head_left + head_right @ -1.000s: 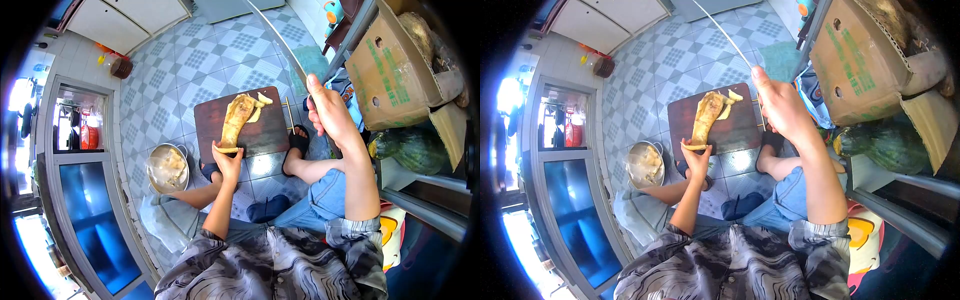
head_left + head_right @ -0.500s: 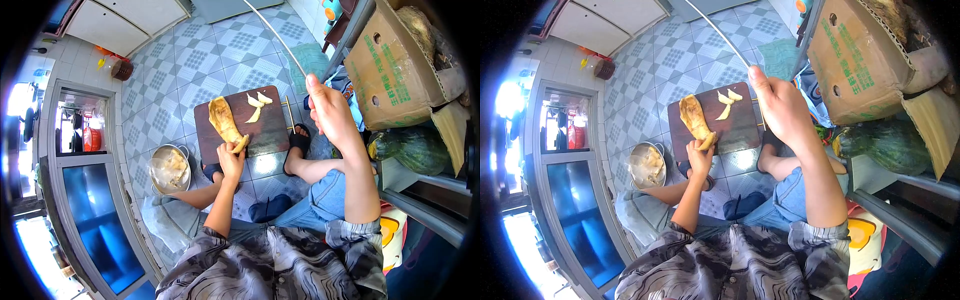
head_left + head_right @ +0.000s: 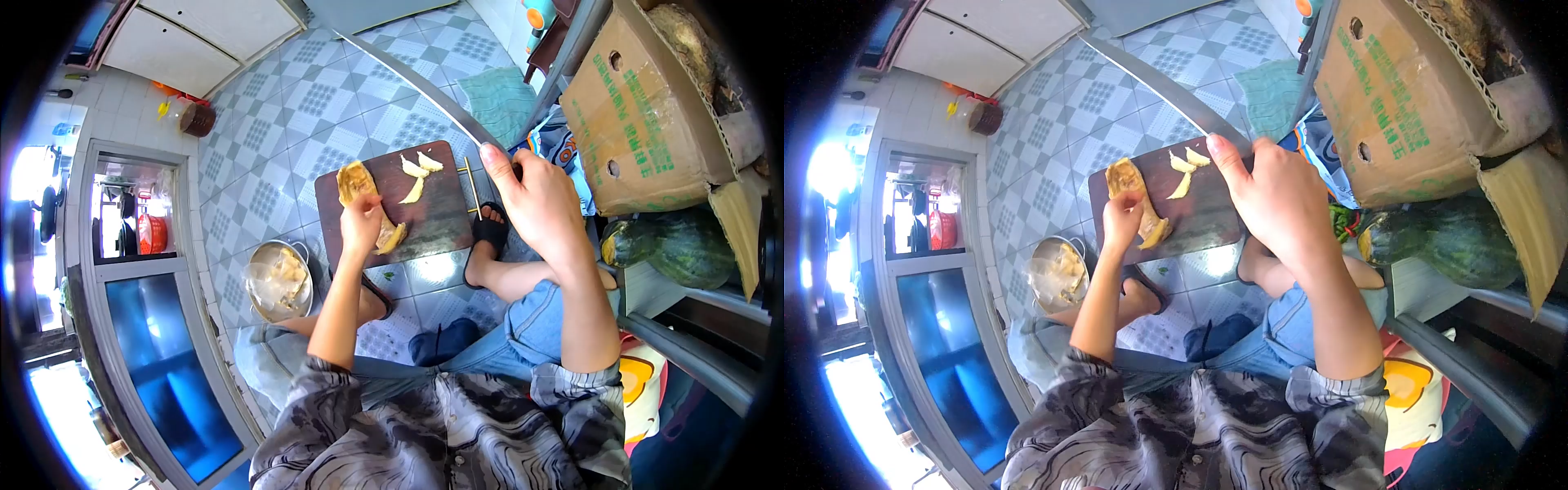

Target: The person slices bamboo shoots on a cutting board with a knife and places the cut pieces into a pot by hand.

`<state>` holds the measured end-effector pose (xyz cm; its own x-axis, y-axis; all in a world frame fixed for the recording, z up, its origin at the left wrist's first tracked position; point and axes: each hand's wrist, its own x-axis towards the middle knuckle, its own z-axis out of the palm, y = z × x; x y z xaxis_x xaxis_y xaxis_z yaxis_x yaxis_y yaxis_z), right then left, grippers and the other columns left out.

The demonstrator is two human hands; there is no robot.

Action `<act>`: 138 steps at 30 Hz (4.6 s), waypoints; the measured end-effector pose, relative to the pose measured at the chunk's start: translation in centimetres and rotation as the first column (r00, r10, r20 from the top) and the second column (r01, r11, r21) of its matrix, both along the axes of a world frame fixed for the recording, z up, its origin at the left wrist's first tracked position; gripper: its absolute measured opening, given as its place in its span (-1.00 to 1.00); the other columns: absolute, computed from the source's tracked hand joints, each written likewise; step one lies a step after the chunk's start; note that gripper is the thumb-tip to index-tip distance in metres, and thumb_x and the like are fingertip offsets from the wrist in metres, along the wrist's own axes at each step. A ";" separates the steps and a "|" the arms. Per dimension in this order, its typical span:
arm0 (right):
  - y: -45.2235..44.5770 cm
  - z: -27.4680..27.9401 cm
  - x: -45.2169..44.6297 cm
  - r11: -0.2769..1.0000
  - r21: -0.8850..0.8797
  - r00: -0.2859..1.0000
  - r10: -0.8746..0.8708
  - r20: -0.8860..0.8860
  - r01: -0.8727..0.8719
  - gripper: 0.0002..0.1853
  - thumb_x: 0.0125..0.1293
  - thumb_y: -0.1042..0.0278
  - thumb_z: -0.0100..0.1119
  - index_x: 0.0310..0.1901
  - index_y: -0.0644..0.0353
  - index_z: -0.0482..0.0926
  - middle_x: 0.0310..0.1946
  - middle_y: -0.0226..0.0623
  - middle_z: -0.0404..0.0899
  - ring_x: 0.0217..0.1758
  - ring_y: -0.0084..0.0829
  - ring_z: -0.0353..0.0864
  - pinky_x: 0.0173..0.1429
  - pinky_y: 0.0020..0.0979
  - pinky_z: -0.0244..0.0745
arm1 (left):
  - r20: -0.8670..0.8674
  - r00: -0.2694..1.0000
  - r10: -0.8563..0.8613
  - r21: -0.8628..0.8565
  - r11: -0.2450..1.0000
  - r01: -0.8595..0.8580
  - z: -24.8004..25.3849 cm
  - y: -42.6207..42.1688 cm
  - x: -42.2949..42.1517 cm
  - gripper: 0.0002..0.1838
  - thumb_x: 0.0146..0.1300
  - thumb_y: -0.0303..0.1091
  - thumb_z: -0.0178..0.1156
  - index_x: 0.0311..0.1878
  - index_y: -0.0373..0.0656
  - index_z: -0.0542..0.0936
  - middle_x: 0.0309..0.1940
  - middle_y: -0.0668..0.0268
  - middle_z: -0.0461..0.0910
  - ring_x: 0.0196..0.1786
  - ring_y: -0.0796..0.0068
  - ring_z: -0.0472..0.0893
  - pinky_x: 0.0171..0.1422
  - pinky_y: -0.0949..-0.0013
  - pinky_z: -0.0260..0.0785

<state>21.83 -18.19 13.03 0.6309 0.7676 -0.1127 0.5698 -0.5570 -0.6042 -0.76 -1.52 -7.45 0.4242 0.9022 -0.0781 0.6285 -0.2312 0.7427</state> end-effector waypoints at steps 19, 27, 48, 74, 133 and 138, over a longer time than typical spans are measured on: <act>0.2 -0.5 -0.1 0.999 -0.045 0.992 0.034 0.120 -0.028 -0.37 0.29 -0.25 -0.03 -0.49 0.32 0.45 -0.68 0.05 0.51 -0.54 0.04 0.58 -0.43 -0.05 0.44 | -0.726 0.488 -0.485 -0.087 0.769 0.634 -2.5 5.2 11.4 -0.78 0.12 -0.35 0.15 -0.16 -0.15 0.61 -0.08 0.11 0.59 0.00 0.11 0.59 0.06 0.19 0.47; 0.5 -0.4 0.3 0.999 -0.054 0.996 0.001 0.093 0.004 -0.39 0.29 -0.22 0.00 -0.52 0.30 0.43 -0.70 0.03 0.50 -0.56 0.04 0.57 -0.44 -0.05 0.43 | -0.627 0.589 -0.510 0.070 0.716 0.695 -3.5 5.9 11.9 -0.67 0.04 -0.38 0.22 -0.08 -0.18 0.51 0.01 0.15 0.45 0.09 0.11 0.46 0.14 0.21 0.41; 1.4 -1.3 0.8 0.991 -0.121 0.990 -0.041 0.138 0.058 -0.36 0.28 -0.27 -0.02 -0.45 0.32 0.50 -0.61 0.07 0.55 -0.45 0.08 0.59 -0.34 -0.02 0.43 | -0.467 0.714 -0.522 0.056 0.788 0.613 -3.6 4.8 13.2 -0.87 -0.01 -0.42 0.20 -0.33 -0.12 0.58 -0.24 0.16 0.55 -0.05 0.13 0.53 0.06 0.18 0.40; 3.4 -9.2 -0.1 0.984 -0.178 0.954 -0.051 -0.295 -0.003 -0.40 0.31 -0.28 -0.03 -0.59 0.14 0.33 -0.84 -0.54 0.16 -0.87 -0.66 0.14 -0.81 -0.51 0.00 | 0.395 0.250 0.884 -0.349 0.396 -0.849 -8.4 6.9 -42.7 -0.87 0.10 -0.46 0.25 -0.30 -0.25 0.54 -0.47 0.28 0.58 -0.45 0.45 0.58 -0.42 0.38 0.46; 3.8 -5.0 -3.2 0.975 -0.150 0.984 0.149 -0.097 -0.162 -0.25 0.26 -0.38 -0.11 -0.43 0.35 0.57 -0.55 0.05 0.57 -0.33 0.01 0.62 -0.22 -0.12 0.43 | -0.643 0.487 -0.591 0.280 0.410 0.868 -2.3 0.1 -4.9 -0.24 -0.06 -0.19 0.33 0.29 -0.04 0.32 0.11 0.11 0.41 0.27 0.11 0.32 0.44 0.02 0.03; 3.5 -4.9 -2.7 0.984 -0.111 0.989 0.129 -0.074 -0.137 -0.21 0.25 -0.41 -0.15 -0.34 0.39 0.59 -0.44 0.16 0.59 -0.22 0.11 0.61 -0.10 -0.06 0.45 | -0.341 0.605 -0.719 0.426 0.456 0.781 -4.9 0.6 -3.4 -0.53 0.11 -0.28 0.20 0.12 -0.09 0.42 -0.10 0.08 0.50 0.09 0.06 0.46 0.26 0.06 0.25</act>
<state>19.16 -14.66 8.12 0.5121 0.8237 -0.2437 0.6042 -0.5470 -0.5793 -4.13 -0.91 -12.35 0.9736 0.1468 0.1747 0.0872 -0.9468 0.3096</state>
